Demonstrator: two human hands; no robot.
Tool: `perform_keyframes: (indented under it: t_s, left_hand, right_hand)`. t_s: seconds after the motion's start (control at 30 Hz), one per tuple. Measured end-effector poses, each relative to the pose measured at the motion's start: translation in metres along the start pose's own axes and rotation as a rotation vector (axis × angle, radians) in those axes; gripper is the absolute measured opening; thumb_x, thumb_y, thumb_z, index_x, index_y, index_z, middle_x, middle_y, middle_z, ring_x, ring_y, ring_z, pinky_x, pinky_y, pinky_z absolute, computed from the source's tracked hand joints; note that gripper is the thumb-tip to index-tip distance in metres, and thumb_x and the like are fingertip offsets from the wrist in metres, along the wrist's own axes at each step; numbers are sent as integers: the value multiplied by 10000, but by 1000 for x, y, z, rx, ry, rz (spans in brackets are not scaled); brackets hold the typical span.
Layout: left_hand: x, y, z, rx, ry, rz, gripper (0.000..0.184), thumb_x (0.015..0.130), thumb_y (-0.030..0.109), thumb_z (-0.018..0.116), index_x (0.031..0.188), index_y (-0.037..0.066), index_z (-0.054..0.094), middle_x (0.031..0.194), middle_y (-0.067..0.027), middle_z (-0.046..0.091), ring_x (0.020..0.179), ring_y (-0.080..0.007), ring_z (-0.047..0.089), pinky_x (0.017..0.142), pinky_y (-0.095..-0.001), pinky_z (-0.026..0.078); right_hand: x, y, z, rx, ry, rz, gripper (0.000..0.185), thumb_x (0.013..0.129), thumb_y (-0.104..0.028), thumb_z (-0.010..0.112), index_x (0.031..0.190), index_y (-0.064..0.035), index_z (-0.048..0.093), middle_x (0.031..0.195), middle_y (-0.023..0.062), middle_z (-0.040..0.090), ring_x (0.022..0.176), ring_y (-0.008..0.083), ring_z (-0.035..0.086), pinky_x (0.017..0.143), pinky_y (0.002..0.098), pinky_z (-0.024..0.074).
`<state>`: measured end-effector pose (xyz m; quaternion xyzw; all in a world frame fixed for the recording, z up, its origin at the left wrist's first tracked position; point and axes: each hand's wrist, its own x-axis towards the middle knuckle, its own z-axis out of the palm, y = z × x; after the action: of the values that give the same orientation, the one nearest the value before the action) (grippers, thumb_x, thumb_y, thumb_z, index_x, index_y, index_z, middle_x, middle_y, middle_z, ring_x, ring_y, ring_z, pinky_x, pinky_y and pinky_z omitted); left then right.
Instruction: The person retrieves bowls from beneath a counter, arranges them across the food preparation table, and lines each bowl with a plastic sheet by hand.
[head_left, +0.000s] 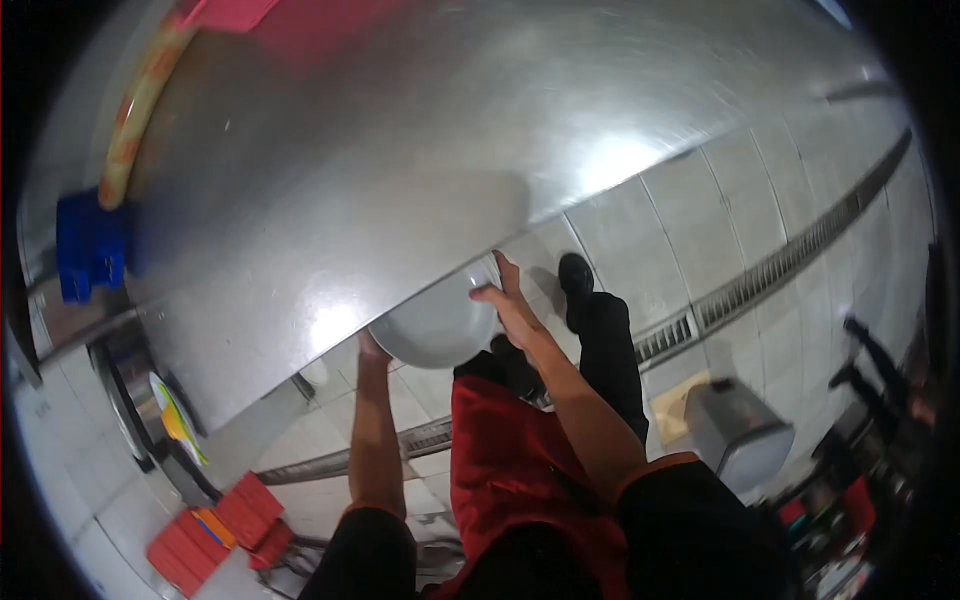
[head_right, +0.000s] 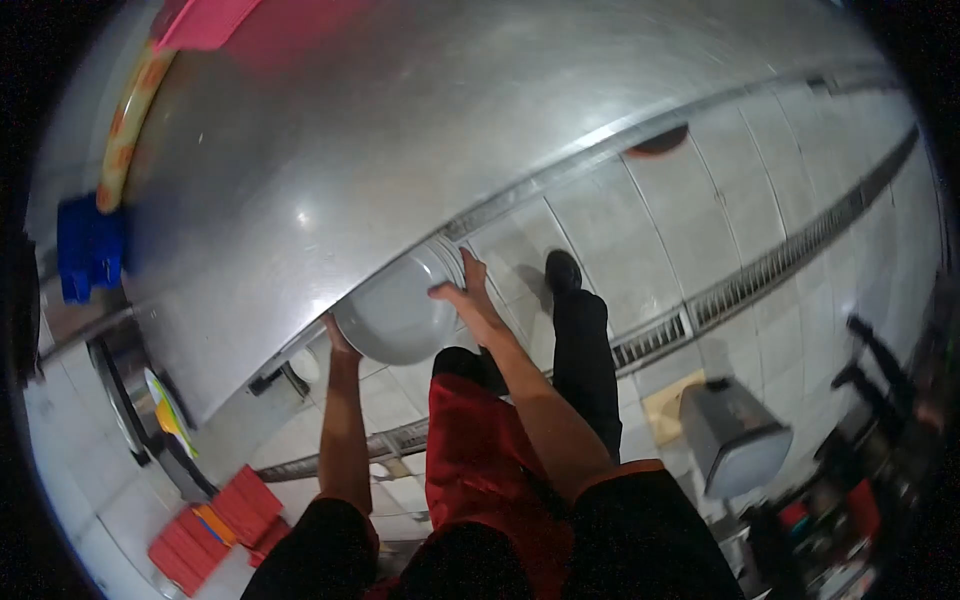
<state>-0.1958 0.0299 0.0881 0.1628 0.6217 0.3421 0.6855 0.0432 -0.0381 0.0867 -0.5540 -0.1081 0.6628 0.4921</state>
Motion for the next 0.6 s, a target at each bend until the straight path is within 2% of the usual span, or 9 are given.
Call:
perform_keyframes:
  t_s: [0.07, 0.13, 0.17, 0.23, 0.33, 0.37, 0.43, 0.47, 0.6]
  left_hand:
    - [-48, 2, 36, 140, -229, -47, 729, 875, 630, 329, 1341, 74, 398, 1308, -111, 464, 1178, -279, 459, 982, -401, 388]
    - [-81, -13, 54, 173, -232, -153, 707, 879, 587, 325, 1332, 50, 404, 1283, -125, 491, 1139, -292, 496, 961, -409, 408]
    - [-97, -20, 62, 258, -255, -149, 696, 883, 570, 323, 1331, 43, 403, 1288, -129, 486, 1147, -293, 492, 959, -409, 412]
    - [-134, -21, 87, 413, -381, -183, 681, 891, 545, 319, 1332, 32, 396, 1297, -136, 475, 1163, -297, 483, 954, -412, 420]
    - [-176, -31, 134, 348, -874, -301, 689, 893, 546, 291, 1340, 29, 383, 1311, -148, 466, 1174, -314, 473, 962, -432, 419]
    - [-211, -20, 178, 425, -928, -477, 732, 878, 579, 271, 1365, 38, 352, 1347, -141, 435, 1199, -317, 453, 983, -444, 400]
    - [-251, -22, 232, 448, -982, -551, 774, 847, 598, 293, 1390, 49, 318, 1365, -138, 421, 1234, -319, 419, 1003, -439, 375]
    - [-293, -13, 274, 620, -1045, -458, 780, 837, 604, 314, 1382, 45, 334, 1359, -142, 426, 1222, -319, 430, 992, -434, 380]
    - [-334, -43, 376, 807, -1360, -490, 782, 828, 618, 322, 1343, 34, 392, 1307, -160, 473, 1162, -317, 480, 964, -426, 397]
  right_hand:
    - [-44, 15, -22, 52, 55, 25, 918, 646, -235, 644, 1421, -58, 185, 1335, 134, 256, 1327, 295, 181, 1085, 405, 188]
    - [-106, 0, -41, 85, 130, 51, 962, 605, -227, 649, 1427, -60, 178, 1329, 134, 233, 1327, 299, 189, 1088, 404, 183]
    - [-133, 17, -52, 64, 203, -17, 990, 628, -299, 669, 1419, 2, 155, 1315, 179, 250, 1288, 342, 245, 1067, 380, 236]
    - [-198, 12, -67, 97, 350, -128, 1008, 624, -306, 699, 1409, 28, 162, 1280, 184, 266, 1261, 318, 268, 1062, 363, 242]
    - [-306, -31, -81, 84, 581, -167, 1022, 640, -309, 717, 1401, 61, 146, 1235, 168, 258, 1277, 297, 228, 1085, 351, 191]
    - [-334, -39, -83, 199, 654, -236, 1008, 649, -324, 708, 1404, 49, 154, 1259, 169, 255, 1285, 302, 221, 1092, 351, 171]
    - [-393, -72, -88, 130, 788, -208, 999, 637, -329, 665, 1427, -6, 145, 1308, 190, 267, 1302, 328, 192, 1093, 377, 153]
    - [-411, -78, -94, 237, 833, -231, 1036, 632, -339, 709, 1417, 25, 140, 1320, 213, 232, 1307, 340, 187, 1094, 381, 161]
    - [-462, -102, -125, 477, 970, -391, 1050, 629, -342, 713, 1430, -10, 119, 1355, 208, 214, 1321, 338, 172, 1088, 398, 171]
